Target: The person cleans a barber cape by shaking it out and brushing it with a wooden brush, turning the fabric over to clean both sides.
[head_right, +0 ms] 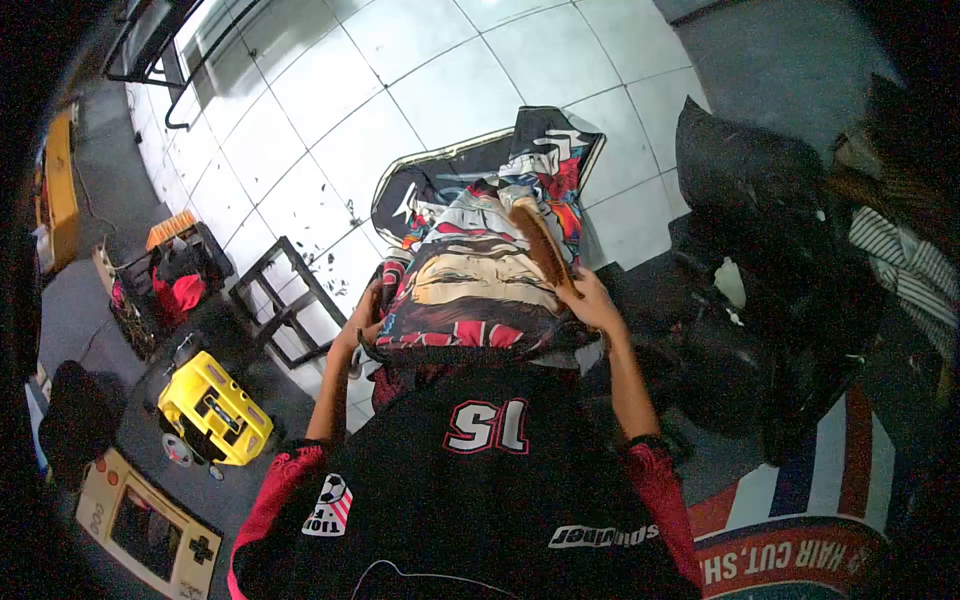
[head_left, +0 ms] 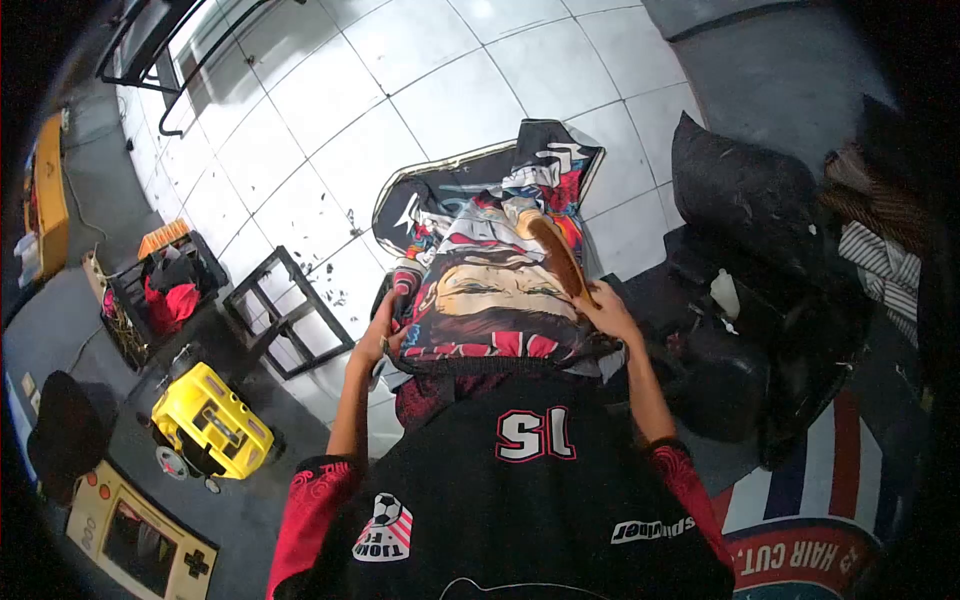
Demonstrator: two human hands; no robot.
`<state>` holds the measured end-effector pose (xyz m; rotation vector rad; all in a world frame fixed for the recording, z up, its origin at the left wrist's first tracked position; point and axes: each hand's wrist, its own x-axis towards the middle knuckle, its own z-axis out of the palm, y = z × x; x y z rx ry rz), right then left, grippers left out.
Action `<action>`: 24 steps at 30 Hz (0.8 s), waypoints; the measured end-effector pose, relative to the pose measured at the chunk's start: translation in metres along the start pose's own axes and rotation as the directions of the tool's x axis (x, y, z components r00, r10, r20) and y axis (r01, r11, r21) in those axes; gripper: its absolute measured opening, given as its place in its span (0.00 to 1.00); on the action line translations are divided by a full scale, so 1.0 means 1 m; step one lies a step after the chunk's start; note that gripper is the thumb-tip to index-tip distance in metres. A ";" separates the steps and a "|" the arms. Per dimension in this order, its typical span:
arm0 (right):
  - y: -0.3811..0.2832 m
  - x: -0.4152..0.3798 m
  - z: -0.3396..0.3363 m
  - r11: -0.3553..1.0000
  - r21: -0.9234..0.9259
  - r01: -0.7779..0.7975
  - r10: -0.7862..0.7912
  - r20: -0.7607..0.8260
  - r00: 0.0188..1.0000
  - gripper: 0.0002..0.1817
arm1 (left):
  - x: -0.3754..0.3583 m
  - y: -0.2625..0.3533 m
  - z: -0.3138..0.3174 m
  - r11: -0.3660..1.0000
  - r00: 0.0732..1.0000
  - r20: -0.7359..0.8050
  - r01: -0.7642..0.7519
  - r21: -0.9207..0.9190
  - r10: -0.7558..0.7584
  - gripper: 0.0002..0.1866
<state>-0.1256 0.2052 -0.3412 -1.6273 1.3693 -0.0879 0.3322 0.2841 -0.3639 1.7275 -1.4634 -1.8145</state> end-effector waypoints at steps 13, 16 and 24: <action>0.033 0.028 0.027 0.858 0.097 -0.504 0.482 0.185 0.856 0.14 | 0.029 -0.004 0.018 0.928 0.930 0.023 0.367 -0.061 -0.366 0.18; 0.024 0.028 0.010 0.902 -0.042 -0.430 0.432 0.120 0.894 0.13 | 0.035 -0.002 0.018 0.962 0.954 -0.256 0.207 0.178 -0.158 0.11; -0.062 0.094 -0.086 0.973 -0.229 0.017 -0.137 -0.521 0.843 0.10 | 0.090 0.126 -0.074 0.937 0.702 -0.675 0.031 0.348 0.228 0.10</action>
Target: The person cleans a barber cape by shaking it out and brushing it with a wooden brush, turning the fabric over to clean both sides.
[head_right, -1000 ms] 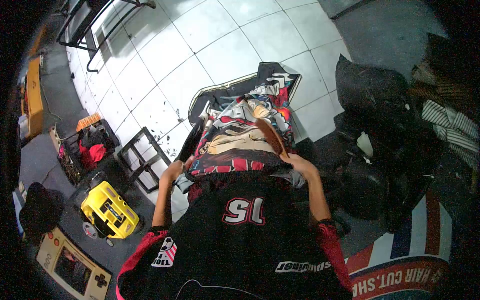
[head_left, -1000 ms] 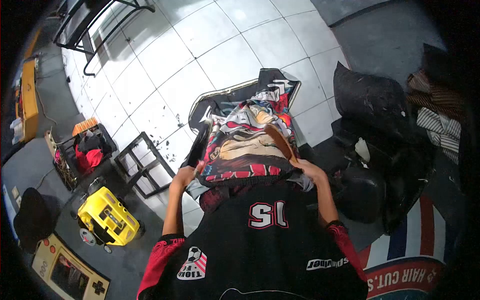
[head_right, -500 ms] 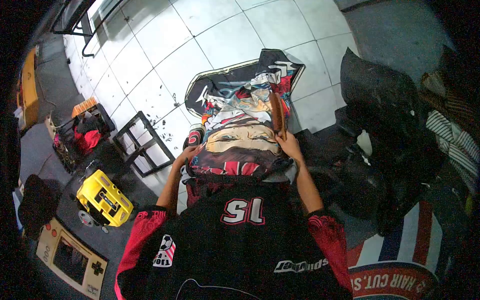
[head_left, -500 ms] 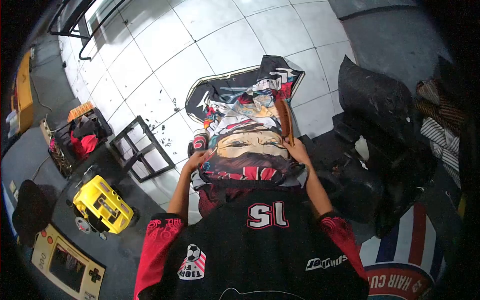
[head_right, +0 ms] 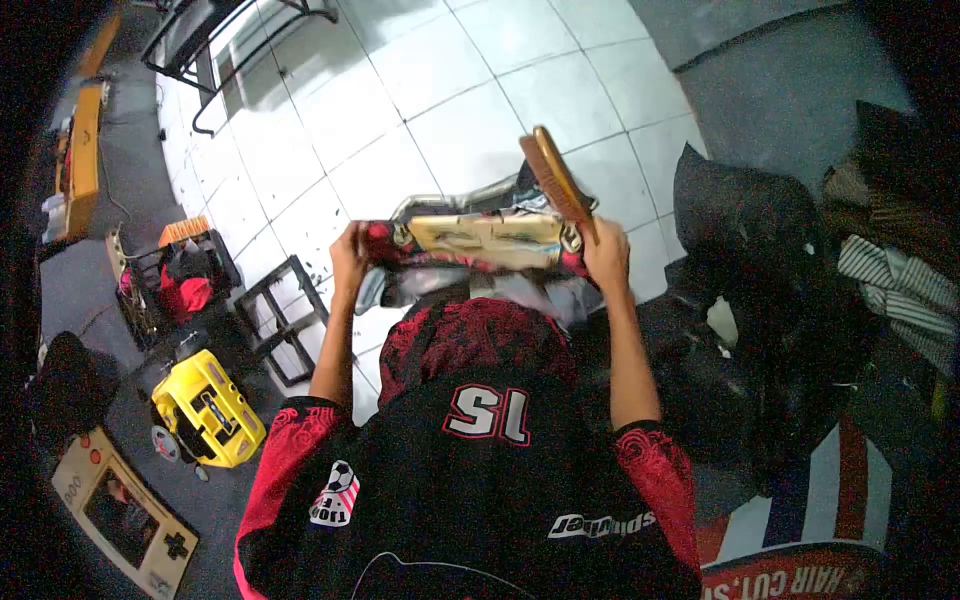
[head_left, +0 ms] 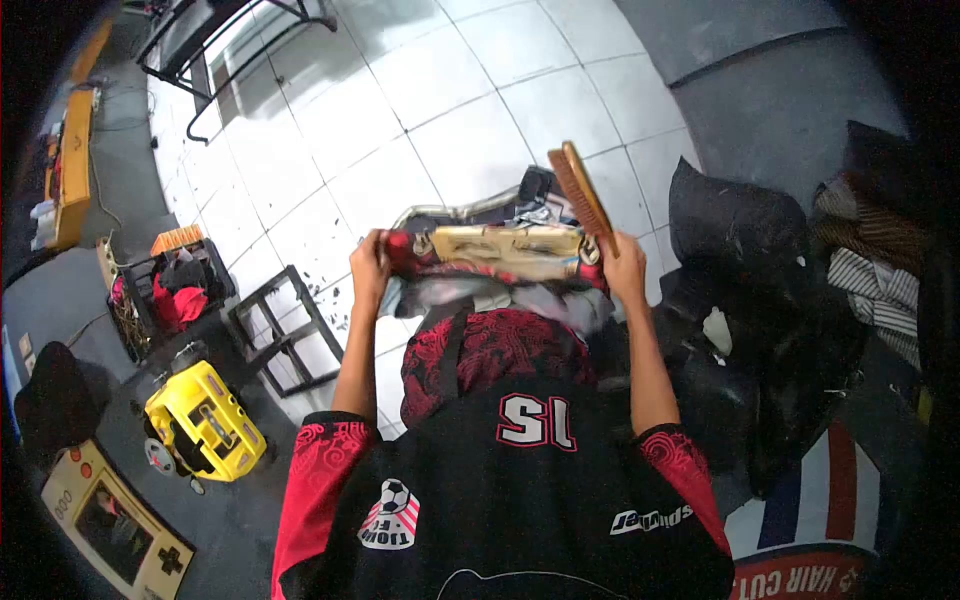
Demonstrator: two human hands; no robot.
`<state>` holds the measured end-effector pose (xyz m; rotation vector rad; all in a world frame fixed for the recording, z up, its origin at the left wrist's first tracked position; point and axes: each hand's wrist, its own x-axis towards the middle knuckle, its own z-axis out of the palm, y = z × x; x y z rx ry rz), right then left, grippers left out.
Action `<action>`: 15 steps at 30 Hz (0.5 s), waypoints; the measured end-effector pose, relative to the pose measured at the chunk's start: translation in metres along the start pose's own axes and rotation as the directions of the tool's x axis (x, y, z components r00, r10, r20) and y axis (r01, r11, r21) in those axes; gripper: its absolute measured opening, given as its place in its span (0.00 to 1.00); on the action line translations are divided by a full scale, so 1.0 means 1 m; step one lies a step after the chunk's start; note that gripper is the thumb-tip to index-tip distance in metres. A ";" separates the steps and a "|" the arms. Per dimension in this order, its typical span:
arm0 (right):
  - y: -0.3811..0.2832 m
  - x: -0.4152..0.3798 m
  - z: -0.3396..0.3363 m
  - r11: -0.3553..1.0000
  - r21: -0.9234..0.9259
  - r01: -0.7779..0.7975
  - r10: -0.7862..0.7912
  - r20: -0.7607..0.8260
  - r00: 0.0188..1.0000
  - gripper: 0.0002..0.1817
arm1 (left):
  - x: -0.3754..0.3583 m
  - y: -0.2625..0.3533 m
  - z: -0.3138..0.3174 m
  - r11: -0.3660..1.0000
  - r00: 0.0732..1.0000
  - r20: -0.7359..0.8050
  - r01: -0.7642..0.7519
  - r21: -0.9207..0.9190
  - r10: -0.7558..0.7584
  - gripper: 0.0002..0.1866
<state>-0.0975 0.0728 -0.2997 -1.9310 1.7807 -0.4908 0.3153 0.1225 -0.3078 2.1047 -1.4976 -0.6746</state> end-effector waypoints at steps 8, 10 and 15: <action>-0.078 0.068 -0.122 0.994 0.031 0.102 -0.094 -0.179 0.979 0.10 | 0.078 0.104 -0.109 0.882 0.876 0.104 -0.469 -0.049 0.471 0.11; -0.075 0.061 -0.125 0.985 0.119 0.124 -0.092 -0.246 0.965 0.11 | 0.078 0.114 -0.125 0.835 0.818 0.194 -0.549 -0.020 0.542 0.17; -0.060 0.027 -0.112 0.946 0.312 -0.088 0.085 0.023 0.996 0.14 | 0.066 0.083 -0.118 0.886 0.885 0.055 -0.464 0.029 0.462 0.23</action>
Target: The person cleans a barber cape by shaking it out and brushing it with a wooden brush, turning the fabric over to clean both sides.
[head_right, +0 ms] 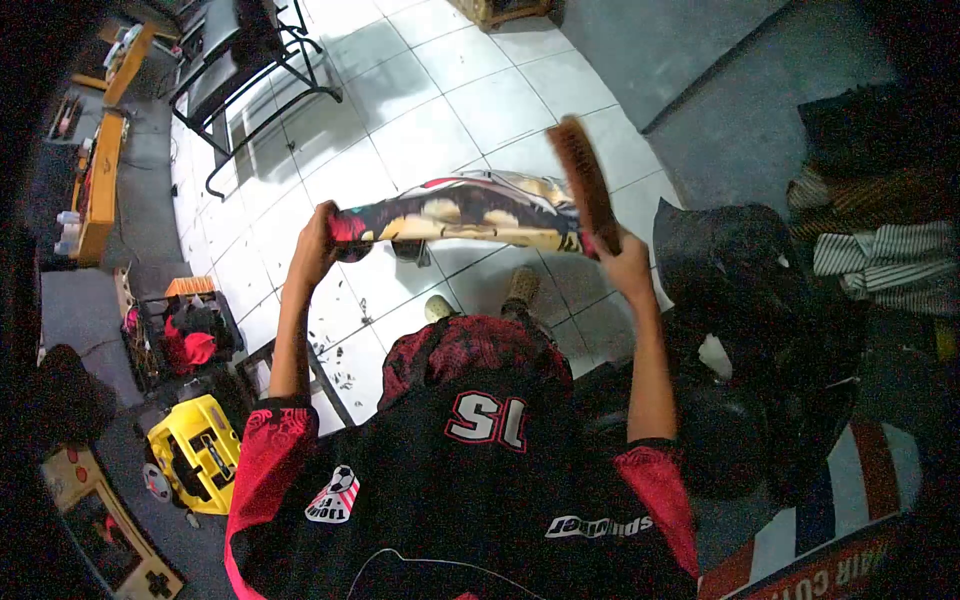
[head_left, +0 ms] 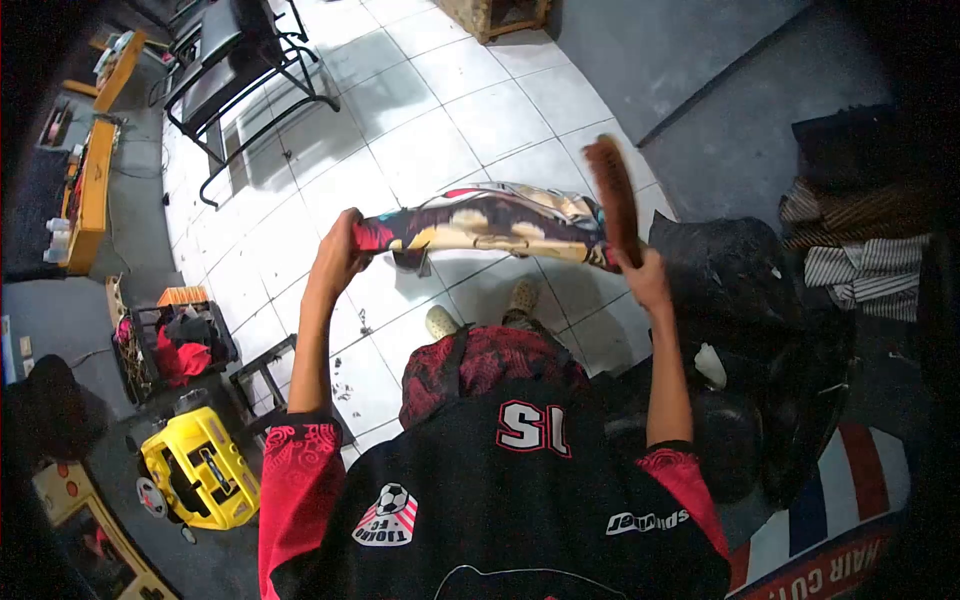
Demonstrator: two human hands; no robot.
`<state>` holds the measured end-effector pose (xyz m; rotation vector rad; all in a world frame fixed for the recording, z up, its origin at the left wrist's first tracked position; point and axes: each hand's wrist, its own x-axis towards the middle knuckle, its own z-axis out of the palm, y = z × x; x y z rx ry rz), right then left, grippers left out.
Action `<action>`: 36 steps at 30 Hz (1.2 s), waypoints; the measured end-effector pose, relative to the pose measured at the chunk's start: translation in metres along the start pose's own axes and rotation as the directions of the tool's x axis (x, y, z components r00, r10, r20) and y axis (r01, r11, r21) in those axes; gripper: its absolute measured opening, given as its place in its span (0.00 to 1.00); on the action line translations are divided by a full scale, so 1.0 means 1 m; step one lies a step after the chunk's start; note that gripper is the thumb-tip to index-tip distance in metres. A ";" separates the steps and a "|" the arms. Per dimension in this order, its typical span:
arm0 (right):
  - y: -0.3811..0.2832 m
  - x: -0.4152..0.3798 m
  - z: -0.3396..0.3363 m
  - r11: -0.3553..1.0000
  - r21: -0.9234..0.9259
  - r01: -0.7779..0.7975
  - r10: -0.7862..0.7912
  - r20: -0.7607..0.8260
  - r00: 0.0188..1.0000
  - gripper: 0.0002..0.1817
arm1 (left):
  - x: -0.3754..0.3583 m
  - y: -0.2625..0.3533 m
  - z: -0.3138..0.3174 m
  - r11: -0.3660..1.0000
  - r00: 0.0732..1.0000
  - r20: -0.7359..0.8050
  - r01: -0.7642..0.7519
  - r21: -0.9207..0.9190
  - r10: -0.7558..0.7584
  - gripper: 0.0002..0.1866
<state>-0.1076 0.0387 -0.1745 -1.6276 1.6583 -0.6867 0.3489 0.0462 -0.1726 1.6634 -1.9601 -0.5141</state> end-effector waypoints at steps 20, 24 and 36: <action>0.053 -0.116 0.042 0.918 0.055 -0.392 0.264 0.652 0.710 0.13 | -0.048 0.003 0.012 1.000 0.957 -0.290 0.005 0.030 0.004 0.14; 0.033 -0.110 0.034 0.910 0.012 -0.415 0.309 0.650 0.694 0.10 | -0.045 0.011 0.016 0.999 0.935 -0.355 0.028 0.029 -0.016 0.14; -0.025 -0.065 0.000 0.942 -0.319 0.103 -0.191 -0.256 0.948 0.09 | -0.016 0.024 0.010 0.986 0.913 -0.399 0.023 -0.165 -0.089 0.18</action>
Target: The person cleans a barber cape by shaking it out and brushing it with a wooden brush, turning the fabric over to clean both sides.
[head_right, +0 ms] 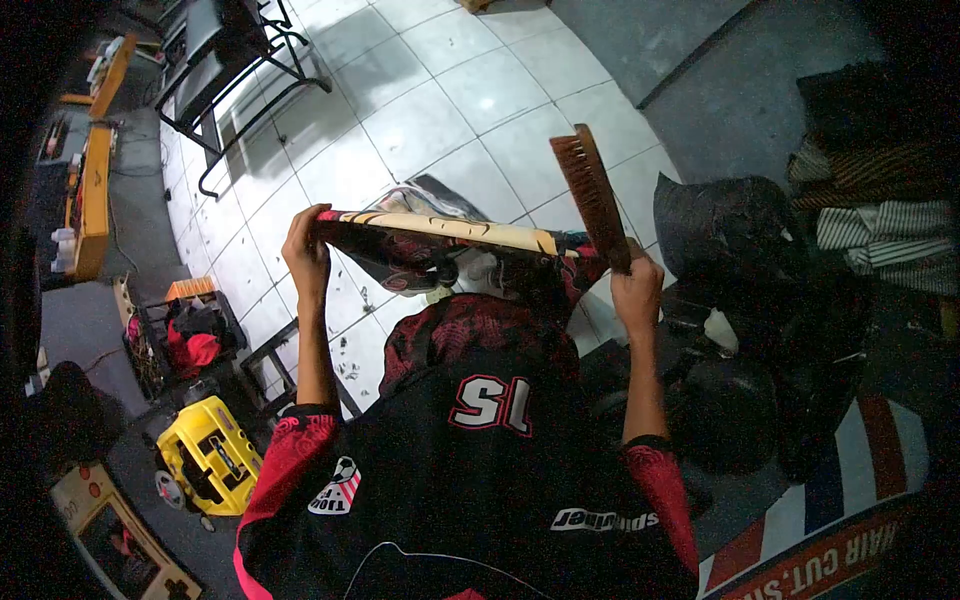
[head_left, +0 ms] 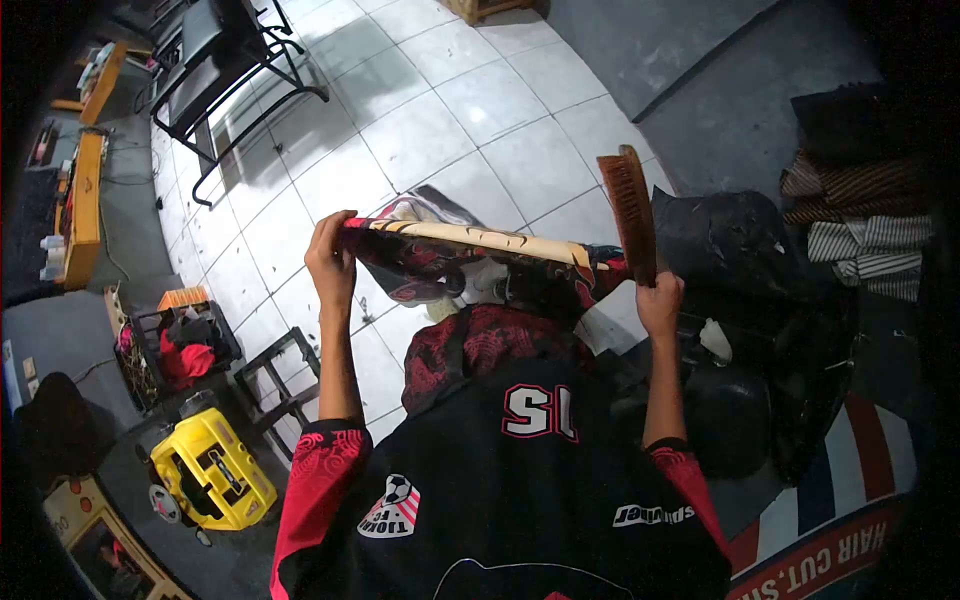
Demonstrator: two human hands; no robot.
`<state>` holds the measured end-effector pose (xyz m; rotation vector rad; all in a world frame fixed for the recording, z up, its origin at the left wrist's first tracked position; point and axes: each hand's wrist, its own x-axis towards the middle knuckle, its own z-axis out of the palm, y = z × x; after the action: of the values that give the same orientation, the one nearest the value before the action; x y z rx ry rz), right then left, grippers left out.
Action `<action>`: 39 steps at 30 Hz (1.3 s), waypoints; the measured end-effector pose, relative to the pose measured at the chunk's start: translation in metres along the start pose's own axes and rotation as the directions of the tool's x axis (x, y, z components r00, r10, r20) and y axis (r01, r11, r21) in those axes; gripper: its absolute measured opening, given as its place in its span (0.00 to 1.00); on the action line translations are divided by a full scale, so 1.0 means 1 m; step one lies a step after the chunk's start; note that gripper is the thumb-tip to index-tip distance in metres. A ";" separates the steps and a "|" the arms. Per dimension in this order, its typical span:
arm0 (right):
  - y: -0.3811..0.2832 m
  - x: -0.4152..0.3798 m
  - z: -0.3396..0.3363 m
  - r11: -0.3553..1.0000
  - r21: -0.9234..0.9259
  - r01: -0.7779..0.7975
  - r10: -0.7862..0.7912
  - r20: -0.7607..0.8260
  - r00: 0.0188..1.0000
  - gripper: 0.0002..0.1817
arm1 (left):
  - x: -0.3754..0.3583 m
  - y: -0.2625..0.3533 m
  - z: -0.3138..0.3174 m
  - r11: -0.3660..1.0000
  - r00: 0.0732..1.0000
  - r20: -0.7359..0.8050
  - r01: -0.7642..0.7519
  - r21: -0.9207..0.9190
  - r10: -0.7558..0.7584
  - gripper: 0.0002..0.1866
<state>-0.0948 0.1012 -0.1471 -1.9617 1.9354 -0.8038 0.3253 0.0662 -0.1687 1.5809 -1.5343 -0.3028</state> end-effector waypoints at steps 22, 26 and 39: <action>0.000 -0.007 0.000 0.983 0.178 -0.033 0.010 0.134 0.991 0.13 | 0.016 0.045 -0.028 1.000 1.000 -0.012 -0.017 0.009 0.017 0.05; -0.026 -0.004 -0.012 0.979 0.199 0.048 -0.087 0.192 0.978 0.17 | 0.014 0.044 -0.031 0.993 0.995 0.058 -0.090 0.078 0.085 0.05; -0.024 -0.001 -0.018 0.984 0.099 0.147 -0.160 0.128 0.979 0.08 | 0.012 0.041 -0.038 0.977 0.991 -0.101 -0.070 0.201 0.092 0.18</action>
<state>-0.0850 0.1072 -0.1198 -2.0737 1.6596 -0.7601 0.3270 0.0780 -0.1131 1.6532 -1.5772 -0.0173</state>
